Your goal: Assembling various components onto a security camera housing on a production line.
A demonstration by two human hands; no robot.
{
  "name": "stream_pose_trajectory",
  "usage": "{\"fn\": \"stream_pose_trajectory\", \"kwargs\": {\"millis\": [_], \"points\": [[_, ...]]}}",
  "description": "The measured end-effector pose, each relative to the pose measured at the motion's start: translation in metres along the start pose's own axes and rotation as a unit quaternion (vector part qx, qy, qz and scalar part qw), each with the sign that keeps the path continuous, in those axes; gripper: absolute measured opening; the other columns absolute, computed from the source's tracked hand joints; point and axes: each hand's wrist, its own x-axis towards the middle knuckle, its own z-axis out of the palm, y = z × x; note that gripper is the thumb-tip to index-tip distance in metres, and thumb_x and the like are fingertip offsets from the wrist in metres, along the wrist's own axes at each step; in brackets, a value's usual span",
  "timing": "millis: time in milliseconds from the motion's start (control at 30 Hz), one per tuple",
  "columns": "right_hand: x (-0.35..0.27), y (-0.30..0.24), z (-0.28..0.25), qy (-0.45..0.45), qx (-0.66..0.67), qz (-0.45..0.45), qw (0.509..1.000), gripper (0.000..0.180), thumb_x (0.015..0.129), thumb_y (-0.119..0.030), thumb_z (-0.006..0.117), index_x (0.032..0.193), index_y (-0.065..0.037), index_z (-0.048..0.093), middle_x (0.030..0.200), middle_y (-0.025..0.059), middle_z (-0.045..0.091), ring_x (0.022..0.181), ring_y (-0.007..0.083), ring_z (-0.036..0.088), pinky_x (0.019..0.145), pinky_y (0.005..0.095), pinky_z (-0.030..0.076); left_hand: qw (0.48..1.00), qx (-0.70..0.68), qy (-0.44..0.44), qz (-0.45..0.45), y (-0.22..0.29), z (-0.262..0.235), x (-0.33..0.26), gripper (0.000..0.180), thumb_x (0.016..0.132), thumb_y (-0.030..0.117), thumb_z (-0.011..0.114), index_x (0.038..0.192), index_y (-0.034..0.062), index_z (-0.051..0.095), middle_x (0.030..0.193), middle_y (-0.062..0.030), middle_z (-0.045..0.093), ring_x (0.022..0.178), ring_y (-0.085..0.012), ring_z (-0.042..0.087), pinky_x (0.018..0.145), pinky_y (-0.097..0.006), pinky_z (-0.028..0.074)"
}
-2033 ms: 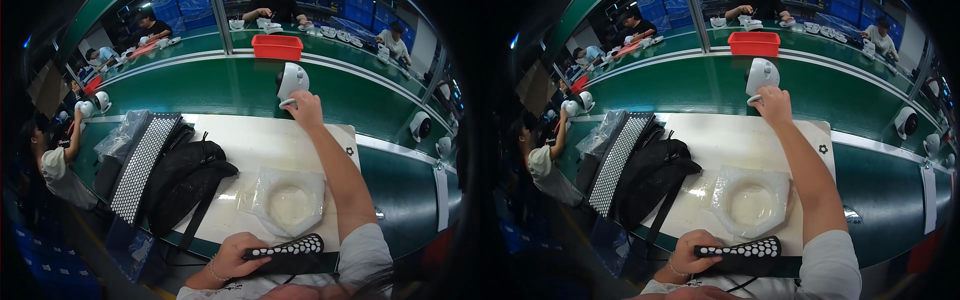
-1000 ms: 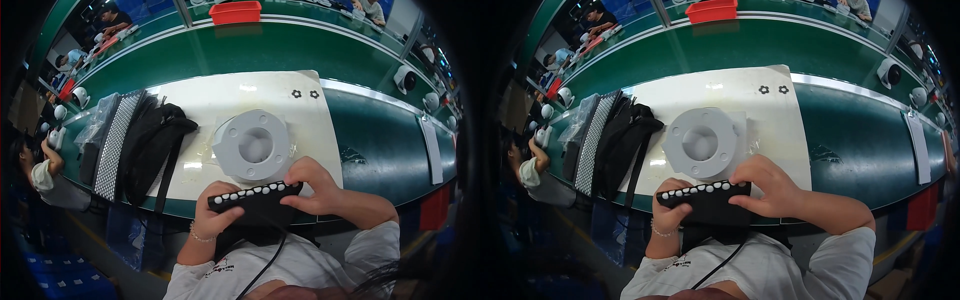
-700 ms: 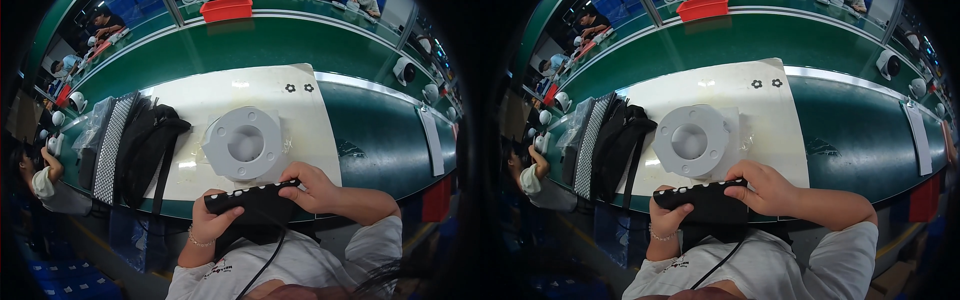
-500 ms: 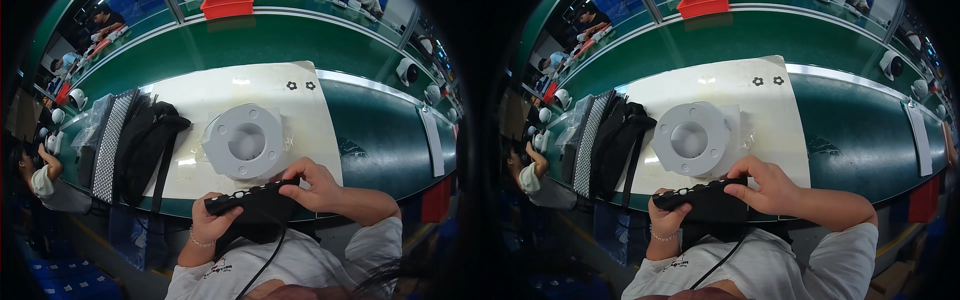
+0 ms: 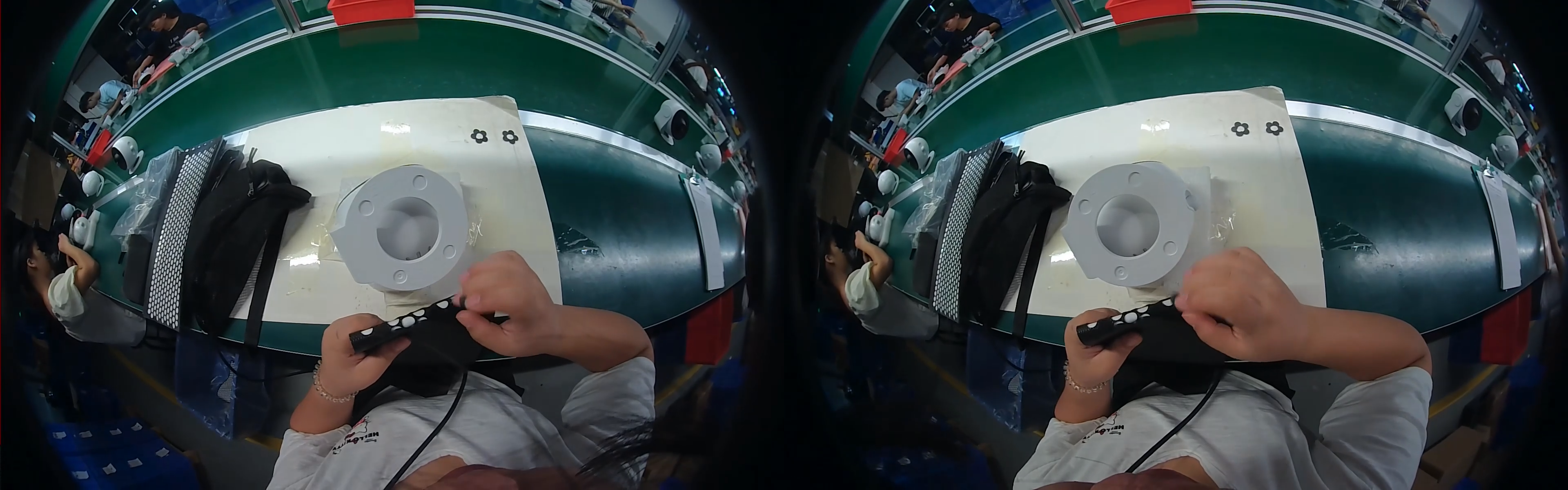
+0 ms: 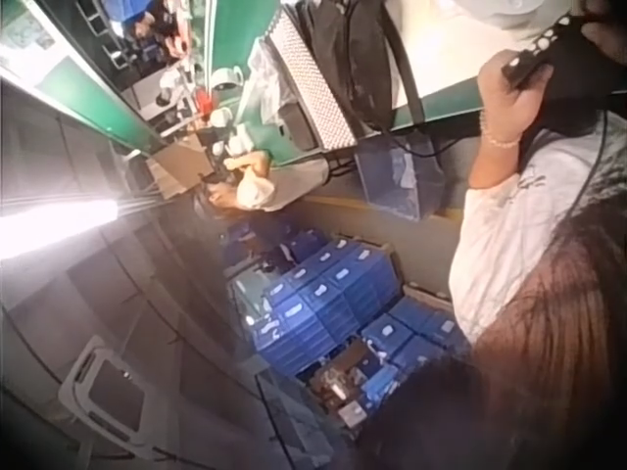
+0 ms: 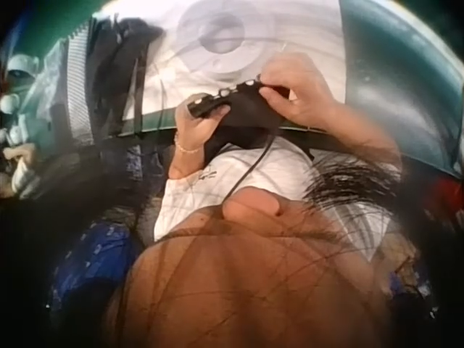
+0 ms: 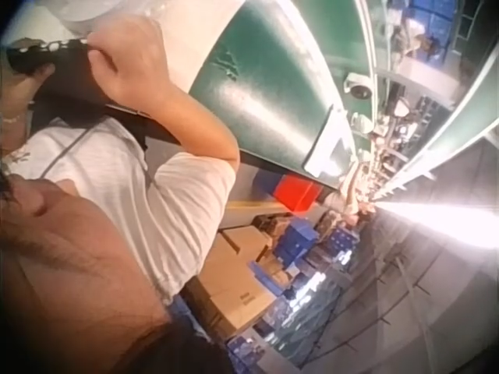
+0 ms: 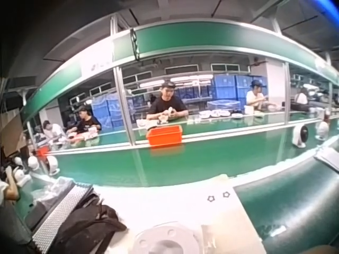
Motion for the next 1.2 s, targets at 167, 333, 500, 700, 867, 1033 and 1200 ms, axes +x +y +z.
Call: {"fn": "stream_pose_trajectory", "kwargs": {"millis": [167,333,500,700,867,1033,1200], "points": [[0.002,-0.001,-0.003,-0.029,-0.008,0.027,0.999,0.029,0.067,0.0,0.067,0.092,-0.009,0.054,0.086,0.0047,0.057,0.081,0.0227,0.056,0.069,0.0341,0.041,0.999,-0.002,0.022,0.025,-0.008,0.001,-0.005,0.025,0.062,0.002,0.075,0.077,0.0017,0.055,0.063,-0.0081,0.058,0.052,-0.0186,0.055,0.05,-0.026,0.042],[-0.001,0.001,-0.002,-0.028,0.02,-0.02,0.999,0.034,0.067,0.002,0.066,0.095,-0.009,0.05,0.086,0.0052,0.056,0.081,0.0245,0.056,0.07,0.0354,0.041,0.999,-0.009,-0.012,0.049,-0.007,0.0,-0.003,0.029,0.061,0.001,0.075,0.081,0.0022,0.055,0.066,-0.0092,0.059,0.053,-0.0202,0.057,0.051,-0.027,0.043],[0.0,-0.001,0.006,0.019,0.07,-0.057,0.996,0.042,0.065,0.006,0.065,0.1,-0.009,0.048,0.09,0.0055,0.054,0.081,0.0242,0.055,0.069,0.0343,0.042,0.998,-0.001,-0.023,0.054,-0.004,0.001,0.001,0.027,0.062,0.0,0.074,0.08,0.0021,0.054,0.064,-0.0098,0.059,0.052,-0.021,0.057,0.049,-0.027,0.043],[0.007,-0.006,0.019,0.021,0.047,-0.065,0.997,0.051,0.062,0.01,0.063,0.108,-0.01,0.051,0.095,0.0059,0.051,0.08,0.0218,0.054,0.065,0.0288,0.042,0.998,-0.005,-0.054,0.032,0.0,-0.001,0.004,0.024,0.063,0.0,0.072,0.078,0.0023,0.054,0.062,-0.0104,0.058,0.052,-0.0215,0.057,0.048,-0.027,0.042],[0.014,-0.012,0.001,-0.051,0.109,-0.101,0.988,0.05,0.062,0.01,0.064,0.107,-0.01,0.053,0.094,0.0062,0.053,0.077,0.0224,0.055,0.064,0.0304,0.042,0.997,0.012,-0.064,0.045,0.002,-0.003,0.005,0.024,0.062,-0.001,0.072,0.079,0.0025,0.055,0.062,-0.0097,0.058,0.051,-0.0215,0.056,0.048,-0.027,0.042],[0.043,0.001,-0.006,0.081,-0.075,-0.052,0.993,0.056,0.068,0.012,0.054,0.119,-0.004,0.039,0.095,0.0085,0.052,0.079,0.0192,0.054,0.073,0.0299,0.041,0.97,0.088,0.094,0.207,-0.003,0.0,-0.003,0.033,0.059,0.001,0.076,0.085,0.0045,0.056,0.114,-0.0152,0.047,0.075,-0.0218,0.058,0.06,-0.028,0.047],[0.085,0.026,-0.009,0.068,0.053,0.072,0.994,0.061,0.074,0.011,0.05,0.128,-0.006,0.028,0.105,0.0076,0.042,0.086,0.0132,0.049,0.081,0.0284,0.038,0.985,0.05,0.028,0.165,-0.007,0.001,0.009,0.036,0.06,0.002,0.076,0.089,0.0046,0.056,0.137,-0.0249,0.026,0.087,-0.0238,0.06,0.068,-0.03,0.05]]}}
